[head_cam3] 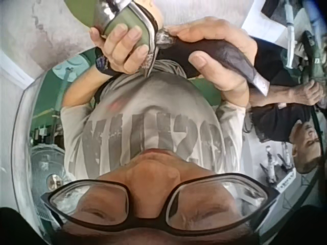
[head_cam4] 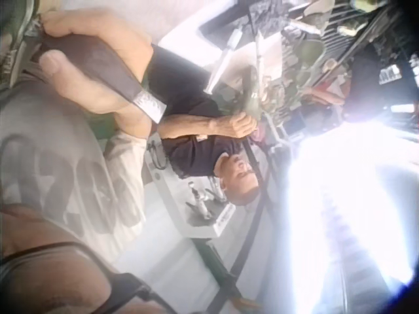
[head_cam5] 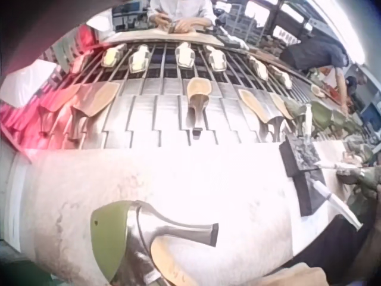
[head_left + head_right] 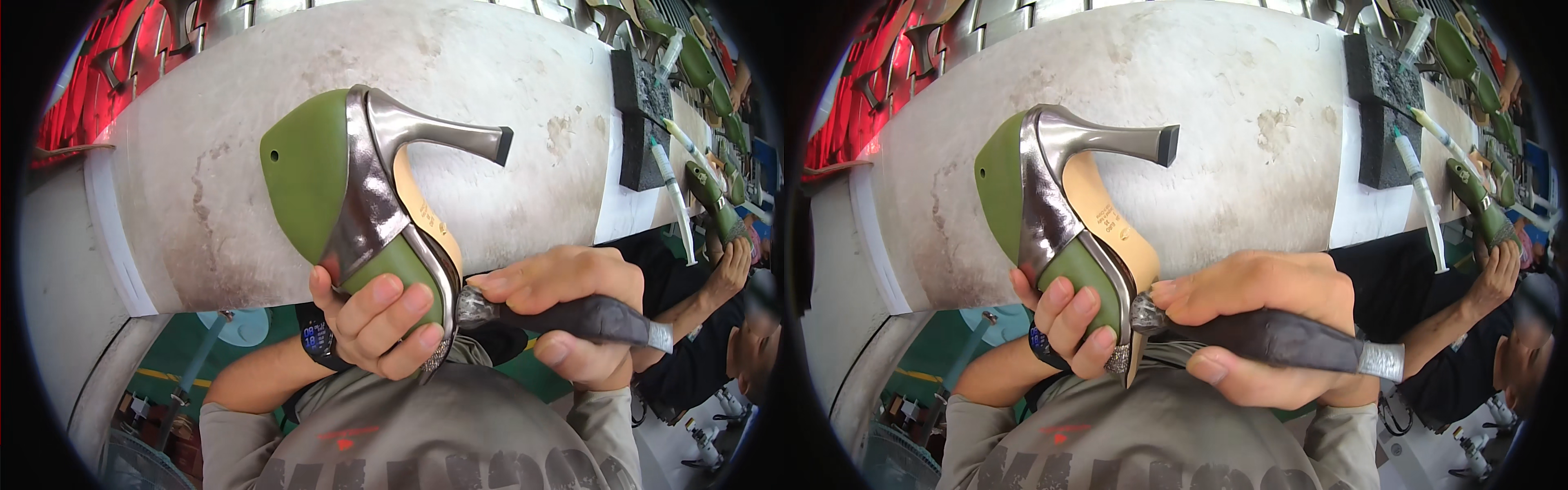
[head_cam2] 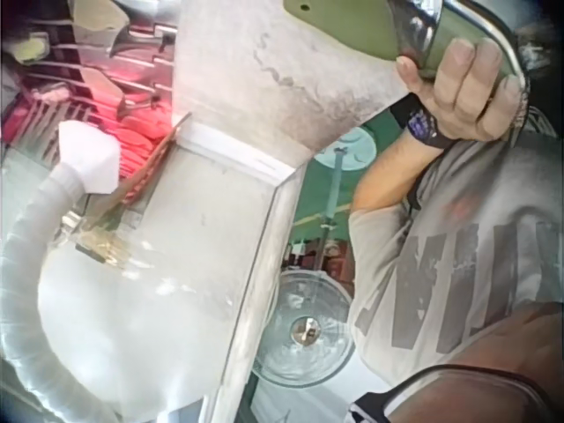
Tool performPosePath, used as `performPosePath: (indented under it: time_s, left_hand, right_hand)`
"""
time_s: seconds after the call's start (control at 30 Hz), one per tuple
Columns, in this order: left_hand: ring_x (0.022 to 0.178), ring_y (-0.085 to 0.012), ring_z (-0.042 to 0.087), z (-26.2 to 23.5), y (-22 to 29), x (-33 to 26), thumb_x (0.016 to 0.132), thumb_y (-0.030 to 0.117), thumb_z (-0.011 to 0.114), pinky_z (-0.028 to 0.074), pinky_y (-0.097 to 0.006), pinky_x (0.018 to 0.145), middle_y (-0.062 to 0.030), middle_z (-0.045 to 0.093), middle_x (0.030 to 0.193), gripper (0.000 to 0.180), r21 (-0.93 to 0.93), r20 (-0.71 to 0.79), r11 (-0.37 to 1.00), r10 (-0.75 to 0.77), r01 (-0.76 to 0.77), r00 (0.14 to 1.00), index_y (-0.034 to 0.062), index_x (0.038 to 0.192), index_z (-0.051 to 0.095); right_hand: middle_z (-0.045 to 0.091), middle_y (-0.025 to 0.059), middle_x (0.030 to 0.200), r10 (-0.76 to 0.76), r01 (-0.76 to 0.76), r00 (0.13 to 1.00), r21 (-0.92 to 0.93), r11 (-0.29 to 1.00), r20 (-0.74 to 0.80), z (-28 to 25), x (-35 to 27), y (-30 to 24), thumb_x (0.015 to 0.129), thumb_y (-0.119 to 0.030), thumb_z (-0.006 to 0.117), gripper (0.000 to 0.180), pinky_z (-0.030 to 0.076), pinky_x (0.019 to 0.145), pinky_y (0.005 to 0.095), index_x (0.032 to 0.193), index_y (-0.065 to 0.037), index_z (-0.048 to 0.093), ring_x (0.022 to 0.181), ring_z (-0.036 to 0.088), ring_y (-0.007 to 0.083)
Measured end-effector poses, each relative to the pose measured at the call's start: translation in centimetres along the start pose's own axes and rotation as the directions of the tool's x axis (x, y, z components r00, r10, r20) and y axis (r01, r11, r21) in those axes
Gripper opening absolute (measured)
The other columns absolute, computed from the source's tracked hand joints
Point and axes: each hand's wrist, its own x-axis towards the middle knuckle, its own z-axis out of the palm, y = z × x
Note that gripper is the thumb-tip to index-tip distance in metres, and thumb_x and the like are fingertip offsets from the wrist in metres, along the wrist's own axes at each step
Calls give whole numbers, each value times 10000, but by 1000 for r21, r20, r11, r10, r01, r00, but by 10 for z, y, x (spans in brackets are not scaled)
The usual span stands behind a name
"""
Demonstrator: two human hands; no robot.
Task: The person attaches soles to shoe uppers on lasts by hand, taps the edges with a small hammer to secure the bond, and places the assembled shoes onto a conveyor track.
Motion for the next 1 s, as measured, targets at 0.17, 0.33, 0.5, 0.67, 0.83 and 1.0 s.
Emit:
performPosePath:
  time_s: [0.17, 0.33, 0.5, 0.67, 0.83, 1.0]
  left_hand:
    - [1354, -216, 562, 1, 3, 0, 1021, 226, 648, 181, -722, 1269, 27, 636, 1365, 334, -17, -14, 1000, -20, 20, 1000, 246, 1336, 538]
    - [1350, -199, 564, 5, 4, -3, 1029, 252, 635, 180, -727, 1267, 48, 636, 1358, 338, 1, -30, 1000, -2, 2, 1000, 252, 1352, 534]
    - [1352, -191, 559, 5, 10, -2, 1041, 300, 609, 168, -723, 1269, 55, 637, 1358, 305, -27, -51, 998, -66, 65, 996, 254, 1337, 552]
    - [1396, -156, 537, 3, 11, -1, 1002, 282, 654, 151, -696, 1282, 97, 656, 1361, 322, -76, -32, 994, -79, 76, 996, 272, 1311, 564]
    - [1370, -167, 562, -2, 9, 2, 1010, 286, 653, 185, -690, 1273, 82, 665, 1358, 332, -68, 2, 997, -46, 46, 999, 258, 1327, 558]
    - [1326, -173, 593, -4, 4, 3, 1034, 235, 619, 205, -677, 1276, 65, 668, 1361, 311, -22, 10, 998, -59, 59, 998, 246, 1337, 548]
  right_hand:
    - [777, 258, 1028, 170, -168, 985, 207, 964, 10, -7, 14, 0, 823, -63, 814, 279, 611, 954, 415, 1050, 79, 736, 1040, 777, 350]
    - [781, 235, 1028, 148, -162, 983, 128, 978, 111, -18, 36, -5, 847, -53, 798, 258, 598, 912, 381, 1062, 76, 739, 1006, 768, 302]
    - [765, 274, 1000, 609, -603, 793, 103, 791, -31, 3, 64, -41, 808, -252, 846, 375, 625, 892, 443, 973, 63, 729, 951, 771, 347]
    - [775, 267, 1020, 518, -515, 855, -117, 849, -5, 4, 77, -42, 794, -223, 830, 362, 614, 917, 419, 1000, 62, 742, 941, 777, 343]
    - [793, 198, 932, 577, -496, 807, -387, 777, 125, 5, 112, -68, 763, -128, 785, 305, 589, 850, 324, 985, 81, 770, 894, 772, 240]
    - [794, 183, 998, 539, -512, 840, -237, 826, 61, 17, 97, -61, 810, -135, 760, 316, 582, 746, 293, 1040, 80, 741, 796, 734, 181]
